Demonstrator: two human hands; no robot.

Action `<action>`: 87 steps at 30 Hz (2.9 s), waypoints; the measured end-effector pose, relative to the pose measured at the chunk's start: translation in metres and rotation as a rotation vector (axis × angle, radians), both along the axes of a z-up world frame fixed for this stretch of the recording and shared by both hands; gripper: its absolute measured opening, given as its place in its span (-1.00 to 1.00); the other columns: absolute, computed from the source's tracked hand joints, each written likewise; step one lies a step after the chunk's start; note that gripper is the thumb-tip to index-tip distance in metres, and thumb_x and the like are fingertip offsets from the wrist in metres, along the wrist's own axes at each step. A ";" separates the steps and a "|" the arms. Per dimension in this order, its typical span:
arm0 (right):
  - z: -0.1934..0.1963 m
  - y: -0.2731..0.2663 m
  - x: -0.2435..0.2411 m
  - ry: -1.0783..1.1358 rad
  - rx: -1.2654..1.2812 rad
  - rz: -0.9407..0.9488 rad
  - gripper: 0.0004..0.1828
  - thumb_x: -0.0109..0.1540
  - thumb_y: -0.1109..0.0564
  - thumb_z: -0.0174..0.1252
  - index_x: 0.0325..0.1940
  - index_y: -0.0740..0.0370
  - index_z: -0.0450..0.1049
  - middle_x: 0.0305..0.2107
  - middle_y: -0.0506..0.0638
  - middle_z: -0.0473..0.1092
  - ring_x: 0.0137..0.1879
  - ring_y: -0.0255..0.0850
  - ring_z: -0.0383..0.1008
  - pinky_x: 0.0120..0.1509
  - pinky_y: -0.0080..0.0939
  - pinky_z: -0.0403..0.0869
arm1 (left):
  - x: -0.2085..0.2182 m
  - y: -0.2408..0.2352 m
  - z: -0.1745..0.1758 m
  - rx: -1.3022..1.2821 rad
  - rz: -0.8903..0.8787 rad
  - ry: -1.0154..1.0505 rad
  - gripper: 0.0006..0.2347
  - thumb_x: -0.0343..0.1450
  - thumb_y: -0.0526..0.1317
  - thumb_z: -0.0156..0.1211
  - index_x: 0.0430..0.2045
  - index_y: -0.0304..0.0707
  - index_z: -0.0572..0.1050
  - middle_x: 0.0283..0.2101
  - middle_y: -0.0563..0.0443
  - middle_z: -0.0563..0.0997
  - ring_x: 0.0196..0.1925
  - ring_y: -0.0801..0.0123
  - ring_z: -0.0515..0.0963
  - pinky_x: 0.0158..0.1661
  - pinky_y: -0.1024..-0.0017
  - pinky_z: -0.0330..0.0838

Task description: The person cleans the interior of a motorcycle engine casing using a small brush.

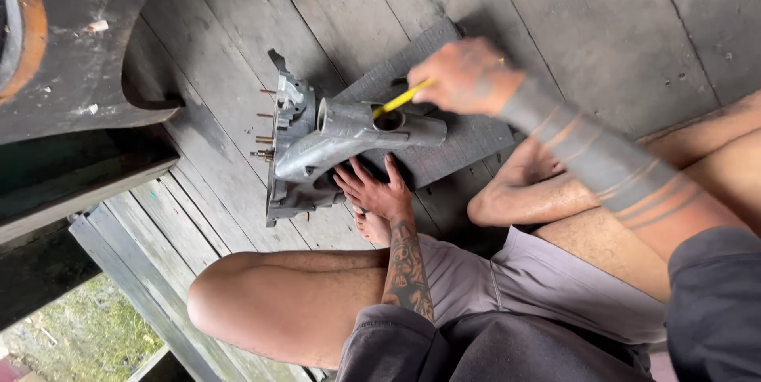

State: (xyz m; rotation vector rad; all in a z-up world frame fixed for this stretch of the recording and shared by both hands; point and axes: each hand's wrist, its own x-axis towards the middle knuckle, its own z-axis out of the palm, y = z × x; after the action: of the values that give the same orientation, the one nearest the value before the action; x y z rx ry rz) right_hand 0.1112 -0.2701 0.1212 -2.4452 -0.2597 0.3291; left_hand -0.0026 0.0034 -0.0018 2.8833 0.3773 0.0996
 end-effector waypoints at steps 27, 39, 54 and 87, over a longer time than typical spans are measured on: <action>0.031 -0.013 0.009 0.555 -0.048 -0.053 -0.71 0.27 -0.14 0.10 0.02 -0.28 0.61 -0.10 -0.06 0.60 0.19 0.11 0.51 0.26 0.12 0.46 | -0.001 -0.001 -0.010 0.018 -0.028 -0.207 -0.30 0.30 0.28 0.19 0.26 -0.12 0.33 0.41 -0.33 0.24 0.48 -0.22 0.16 0.34 -0.03 0.01; 0.045 -0.003 0.010 0.309 -0.092 0.078 -0.85 0.22 -0.01 0.21 -0.17 -0.01 0.60 -0.70 -0.04 0.45 -0.59 -0.06 0.43 -0.40 -0.05 0.33 | -0.001 -0.009 0.006 -0.029 -0.002 -0.077 -0.32 0.35 0.24 0.13 0.27 -0.21 0.30 0.45 -0.33 0.15 0.51 -0.28 0.08 0.34 -0.15 0.05; 0.049 0.000 0.023 0.734 -0.037 -0.060 -0.74 0.35 -0.06 0.05 -0.02 -0.09 0.63 -0.44 0.08 0.58 -0.18 0.01 0.57 0.06 0.01 0.47 | 0.002 -0.011 -0.002 -0.037 0.028 -0.194 -0.34 0.27 0.29 0.22 0.14 -0.16 0.43 0.29 -0.38 0.35 0.43 -0.26 0.22 0.35 -0.11 0.01; 0.031 0.001 0.025 0.882 0.206 0.064 -0.69 0.37 -0.09 -0.09 -0.24 0.08 0.49 -0.64 -0.09 0.22 -0.48 -0.20 0.17 -0.36 -0.19 0.22 | 0.002 -0.011 0.000 -0.029 0.019 -0.227 -0.35 0.27 0.25 0.24 0.14 -0.18 0.42 0.32 -0.36 0.34 0.45 -0.22 0.21 0.35 -0.06 0.01</action>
State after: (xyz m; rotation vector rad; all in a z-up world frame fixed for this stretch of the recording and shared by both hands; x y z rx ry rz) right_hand 0.1360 -0.2691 0.1518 -1.8753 0.0203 1.2775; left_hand -0.0004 -0.0072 -0.0016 2.8001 0.3590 0.4172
